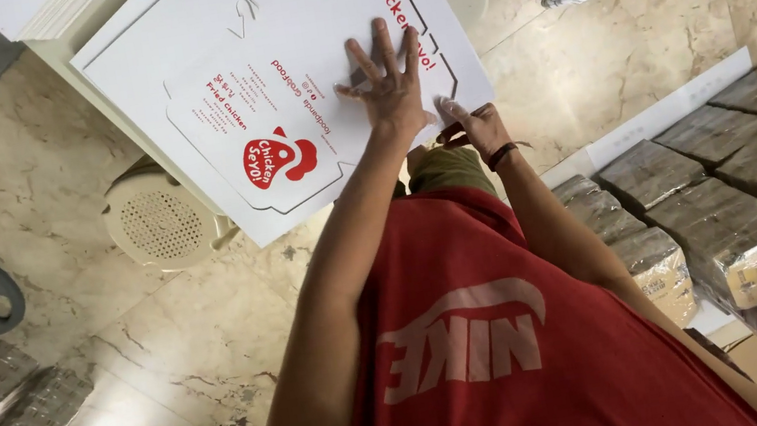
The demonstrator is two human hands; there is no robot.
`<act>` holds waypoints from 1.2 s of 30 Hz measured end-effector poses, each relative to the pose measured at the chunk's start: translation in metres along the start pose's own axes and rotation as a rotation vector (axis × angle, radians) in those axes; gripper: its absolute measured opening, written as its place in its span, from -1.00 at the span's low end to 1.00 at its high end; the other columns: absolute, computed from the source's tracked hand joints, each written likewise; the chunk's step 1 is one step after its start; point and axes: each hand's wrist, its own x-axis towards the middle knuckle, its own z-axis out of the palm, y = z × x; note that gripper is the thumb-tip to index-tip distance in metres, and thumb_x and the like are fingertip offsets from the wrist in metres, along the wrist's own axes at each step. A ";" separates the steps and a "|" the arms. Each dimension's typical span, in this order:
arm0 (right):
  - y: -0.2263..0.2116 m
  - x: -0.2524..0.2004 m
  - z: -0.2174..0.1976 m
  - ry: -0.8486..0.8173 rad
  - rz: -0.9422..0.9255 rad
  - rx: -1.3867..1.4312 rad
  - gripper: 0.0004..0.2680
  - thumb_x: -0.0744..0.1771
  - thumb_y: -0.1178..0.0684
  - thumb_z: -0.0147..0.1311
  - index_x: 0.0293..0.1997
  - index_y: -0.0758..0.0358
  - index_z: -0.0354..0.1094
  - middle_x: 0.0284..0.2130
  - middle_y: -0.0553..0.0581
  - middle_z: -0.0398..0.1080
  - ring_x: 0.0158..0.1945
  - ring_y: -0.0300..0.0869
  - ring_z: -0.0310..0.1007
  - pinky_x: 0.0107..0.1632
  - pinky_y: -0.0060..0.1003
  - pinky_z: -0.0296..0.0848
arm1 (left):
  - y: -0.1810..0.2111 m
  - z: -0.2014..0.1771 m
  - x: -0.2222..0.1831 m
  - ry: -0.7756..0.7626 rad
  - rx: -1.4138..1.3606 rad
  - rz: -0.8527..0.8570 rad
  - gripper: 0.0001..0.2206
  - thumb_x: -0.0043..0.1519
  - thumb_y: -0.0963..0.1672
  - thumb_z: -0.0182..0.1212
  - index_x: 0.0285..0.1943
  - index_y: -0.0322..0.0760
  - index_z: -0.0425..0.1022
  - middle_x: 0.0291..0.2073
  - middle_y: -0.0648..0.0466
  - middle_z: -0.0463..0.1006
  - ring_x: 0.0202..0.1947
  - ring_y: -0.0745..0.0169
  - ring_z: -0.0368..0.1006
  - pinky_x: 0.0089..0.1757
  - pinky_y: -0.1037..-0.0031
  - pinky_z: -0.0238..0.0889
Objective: Punching out the perforated centers of cardboard box templates and stacking the frames.
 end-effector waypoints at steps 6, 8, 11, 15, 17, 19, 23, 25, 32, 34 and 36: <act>0.001 0.016 -0.014 0.028 -0.221 -0.199 -0.62 0.32 -0.25 0.17 -0.25 0.42 0.51 -0.44 0.33 0.56 -0.51 -0.05 0.61 -0.47 -0.25 0.66 | 0.018 -0.001 0.004 0.016 0.013 -0.067 0.20 0.20 0.17 0.47 0.64 0.07 -0.69 0.46 -0.20 -0.85 0.42 -0.75 -0.76 0.11 -0.76 -0.21; 0.002 0.014 -0.012 0.033 -0.340 -0.202 -0.75 0.37 -0.13 0.16 -0.16 0.30 0.49 -0.38 0.27 0.56 -0.56 -0.09 0.59 -0.58 -0.26 0.63 | 0.023 -0.004 0.002 0.034 -0.018 -0.086 0.12 0.29 0.10 0.43 0.64 0.07 -0.67 0.48 -0.17 -0.82 0.43 -0.74 -0.76 0.10 -0.79 -0.29; -0.002 0.003 -0.003 0.132 -0.241 -0.372 -0.59 0.39 -0.21 0.12 -0.54 0.35 0.52 -0.66 0.19 0.51 -0.68 -0.20 0.51 -0.52 -0.33 0.56 | 0.020 -0.005 0.000 -0.002 0.006 -0.090 0.04 0.31 -0.07 0.34 0.64 0.07 -0.67 0.48 -0.19 -0.82 0.42 -0.75 -0.77 0.11 -0.77 -0.26; -0.014 0.000 0.001 0.140 -0.113 -0.278 -0.66 0.40 -0.14 0.13 -0.33 0.44 0.52 -0.53 0.29 0.55 -0.61 -0.10 0.57 -0.56 -0.27 0.61 | 0.017 -0.002 0.006 0.017 0.004 -0.075 0.04 0.29 -0.12 0.30 0.63 0.12 -0.71 0.46 -0.16 -0.88 0.41 -0.75 -0.80 0.11 -0.78 -0.25; -0.022 -0.004 0.003 0.143 0.026 -0.189 -0.66 0.37 -0.15 0.17 -0.19 0.48 0.52 -0.45 0.35 0.57 -0.57 -0.03 0.59 -0.53 -0.21 0.67 | 0.017 -0.001 0.007 -0.014 0.010 -0.075 0.06 0.26 -0.18 0.27 0.62 0.12 -0.73 0.45 -0.15 -0.89 0.41 -0.73 -0.82 0.12 -0.77 -0.22; -0.028 -0.003 0.006 0.171 0.071 -0.208 -0.61 0.38 -0.19 0.17 -0.38 0.49 0.50 -0.53 0.32 0.55 -0.59 -0.05 0.58 -0.54 -0.22 0.66 | 0.015 0.002 0.010 0.005 0.037 -0.082 0.14 0.25 0.18 0.38 0.62 0.15 -0.73 0.41 -0.16 -0.94 0.39 -0.73 -0.85 0.12 -0.79 -0.19; -0.017 -0.002 0.008 0.150 -0.038 -0.325 -0.62 0.38 -0.14 0.08 -0.45 0.50 0.47 -0.62 0.29 0.50 -0.64 -0.05 0.54 -0.61 -0.23 0.59 | 0.015 0.000 0.005 -0.003 -0.090 -0.072 0.03 0.34 -0.05 0.32 0.63 0.18 -0.69 0.47 -0.09 -0.89 0.43 -0.68 -0.87 0.11 -0.82 -0.42; -0.003 0.002 0.005 0.167 -0.419 -0.468 -0.72 0.42 -0.06 0.02 -0.29 0.37 0.51 -0.66 0.16 0.50 -0.70 -0.19 0.50 -0.70 -0.35 0.48 | 0.011 0.005 0.015 0.038 -0.028 -0.069 0.10 0.27 -0.07 0.38 0.63 0.15 -0.71 0.44 -0.13 -0.91 0.40 -0.73 -0.84 0.09 -0.82 -0.30; 0.000 -0.002 -0.011 0.026 -0.443 -0.407 -0.67 0.40 -0.20 0.08 -0.21 0.35 0.54 -0.58 0.19 0.53 -0.60 -0.17 0.54 -0.55 -0.28 0.56 | 0.009 0.018 0.016 0.133 -0.096 -0.069 0.08 0.23 -0.09 0.45 0.67 0.23 -0.53 0.50 -0.09 -0.80 0.43 -0.68 -0.78 0.10 -0.84 -0.34; -0.020 -0.008 -0.012 -0.020 -0.094 -0.158 -0.57 0.33 -0.18 0.17 0.14 0.43 0.32 -0.34 0.36 0.57 -0.44 -0.02 0.64 -0.43 -0.11 0.73 | 0.004 0.026 0.021 0.111 -0.004 -0.010 0.21 0.22 0.20 0.50 0.64 0.12 -0.69 0.39 -0.18 -0.96 0.37 -0.76 -0.88 0.05 -0.86 -0.24; -0.036 -0.018 -0.010 -0.075 0.049 -0.137 -0.59 0.33 -0.21 0.10 0.05 0.45 0.40 -0.29 0.35 0.57 -0.36 0.01 0.63 -0.31 -0.14 0.69 | -0.014 0.037 0.024 0.131 -0.054 0.051 0.11 0.25 0.15 0.48 0.67 0.13 -0.54 0.43 -0.10 -0.90 0.41 -0.68 -0.83 0.06 -0.81 -0.15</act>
